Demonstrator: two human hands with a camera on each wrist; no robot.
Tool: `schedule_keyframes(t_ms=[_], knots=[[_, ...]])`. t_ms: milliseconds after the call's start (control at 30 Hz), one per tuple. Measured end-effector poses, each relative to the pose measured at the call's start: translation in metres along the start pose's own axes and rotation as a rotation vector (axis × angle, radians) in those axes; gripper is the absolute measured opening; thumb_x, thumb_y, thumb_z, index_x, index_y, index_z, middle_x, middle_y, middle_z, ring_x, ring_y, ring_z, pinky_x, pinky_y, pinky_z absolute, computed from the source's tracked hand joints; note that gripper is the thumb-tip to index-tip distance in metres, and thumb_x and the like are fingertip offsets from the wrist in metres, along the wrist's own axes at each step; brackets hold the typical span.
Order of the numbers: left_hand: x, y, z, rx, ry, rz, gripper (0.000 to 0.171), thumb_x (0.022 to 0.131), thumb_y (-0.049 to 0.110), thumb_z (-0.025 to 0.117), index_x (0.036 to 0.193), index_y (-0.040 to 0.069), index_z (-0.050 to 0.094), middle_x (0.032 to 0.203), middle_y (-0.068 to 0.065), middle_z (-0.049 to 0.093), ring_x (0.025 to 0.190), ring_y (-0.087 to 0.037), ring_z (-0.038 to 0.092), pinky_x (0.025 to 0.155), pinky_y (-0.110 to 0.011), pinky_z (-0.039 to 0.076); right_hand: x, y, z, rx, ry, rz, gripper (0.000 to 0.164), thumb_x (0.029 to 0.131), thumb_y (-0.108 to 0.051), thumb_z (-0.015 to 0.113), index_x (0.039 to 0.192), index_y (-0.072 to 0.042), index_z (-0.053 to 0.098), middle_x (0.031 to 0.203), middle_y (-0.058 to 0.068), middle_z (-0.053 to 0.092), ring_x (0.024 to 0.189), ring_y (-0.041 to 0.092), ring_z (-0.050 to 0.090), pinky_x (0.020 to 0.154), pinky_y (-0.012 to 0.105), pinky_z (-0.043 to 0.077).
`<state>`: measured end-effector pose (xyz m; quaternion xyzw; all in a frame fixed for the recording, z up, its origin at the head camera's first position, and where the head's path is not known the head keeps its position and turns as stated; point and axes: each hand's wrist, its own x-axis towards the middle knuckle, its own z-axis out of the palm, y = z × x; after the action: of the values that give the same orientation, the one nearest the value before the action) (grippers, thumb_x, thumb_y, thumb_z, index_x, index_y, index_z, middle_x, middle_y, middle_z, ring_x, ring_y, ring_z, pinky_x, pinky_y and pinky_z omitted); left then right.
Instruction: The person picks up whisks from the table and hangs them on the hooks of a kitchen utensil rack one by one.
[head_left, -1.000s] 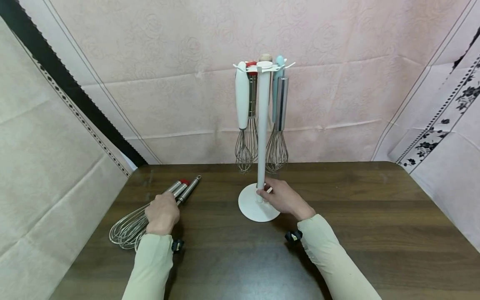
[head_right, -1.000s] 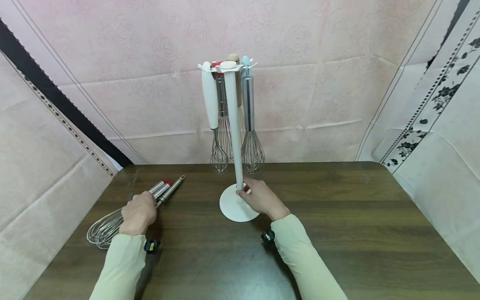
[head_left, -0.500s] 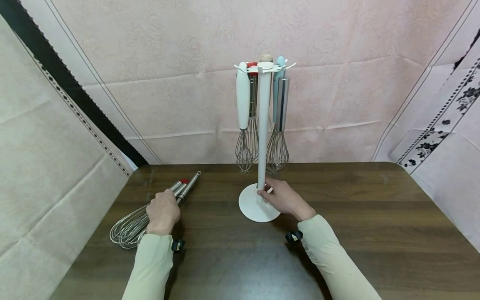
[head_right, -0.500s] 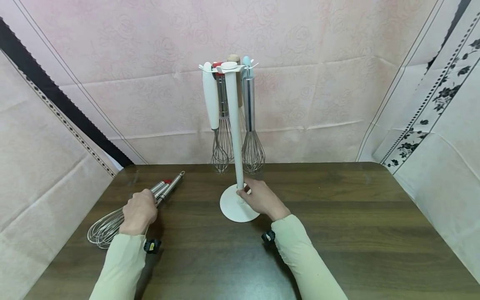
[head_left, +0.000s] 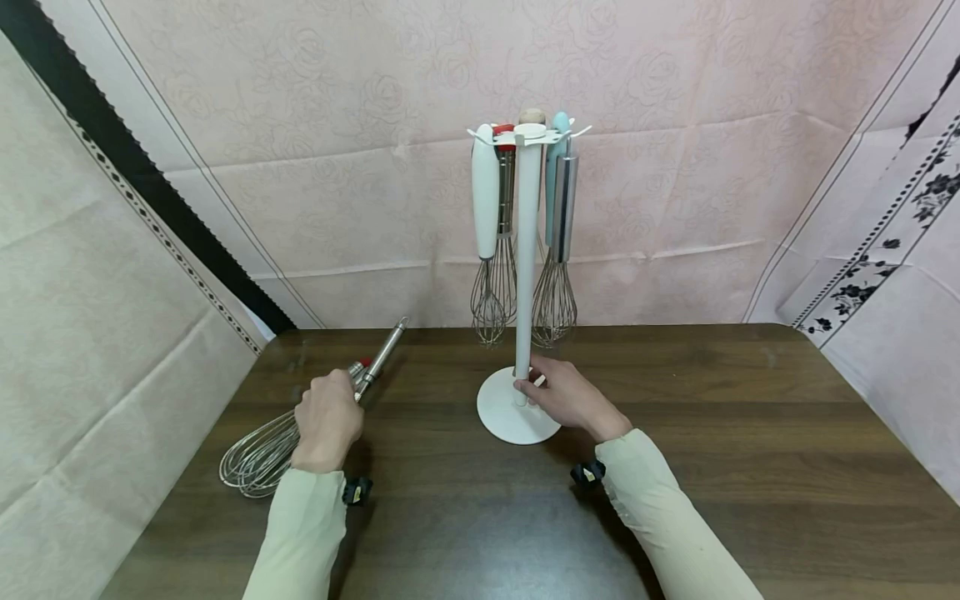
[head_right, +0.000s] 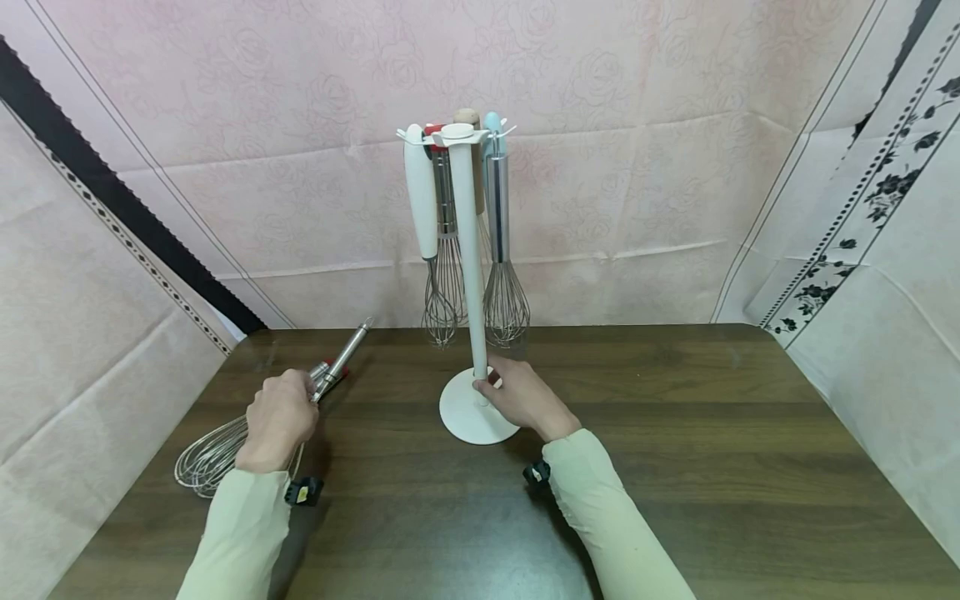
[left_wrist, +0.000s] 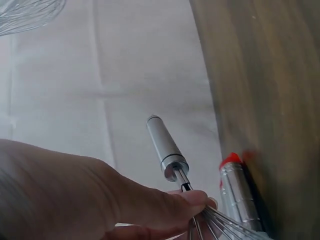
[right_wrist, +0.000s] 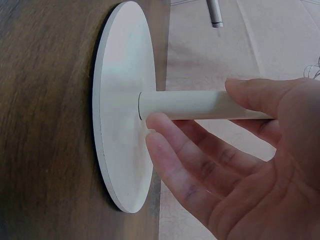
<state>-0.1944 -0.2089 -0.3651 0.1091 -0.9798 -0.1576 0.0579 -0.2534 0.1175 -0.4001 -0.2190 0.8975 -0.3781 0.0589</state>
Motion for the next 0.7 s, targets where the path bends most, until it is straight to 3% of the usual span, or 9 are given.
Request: schedule_keyframes(t_ms=[467, 700], knots=[[-0.006, 0.010, -0.010, -0.074, 0.093, 0.057, 0.016, 0.086, -0.004, 0.059, 0.073, 0.006, 0.054, 0.070, -0.012, 0.058, 0.059, -0.026, 0.053, 0.047, -0.038, 0.041, 0.000, 0.000, 0.000, 0.007, 0.000, 0.006, 0.027, 0.103, -0.024, 0.061, 0.128, -0.011, 0.062, 0.110, 0.011, 0.071, 0.094, 0.024, 0.071, 0.077, 0.038, 0.059], [-0.009, 0.012, -0.013, -0.120, 0.108, 0.059, 0.007, 0.088, -0.002, 0.059, 0.091, 0.001, 0.064, 0.083, -0.018, 0.066, 0.063, -0.028, 0.059, 0.052, -0.043, 0.048, 0.000, 0.000, 0.001, 0.011, -0.004, 0.010, 0.029, 0.104, -0.024, 0.061, 0.129, -0.011, 0.062, 0.110, 0.011, 0.071, 0.094, 0.024, 0.071, 0.077, 0.038, 0.059]])
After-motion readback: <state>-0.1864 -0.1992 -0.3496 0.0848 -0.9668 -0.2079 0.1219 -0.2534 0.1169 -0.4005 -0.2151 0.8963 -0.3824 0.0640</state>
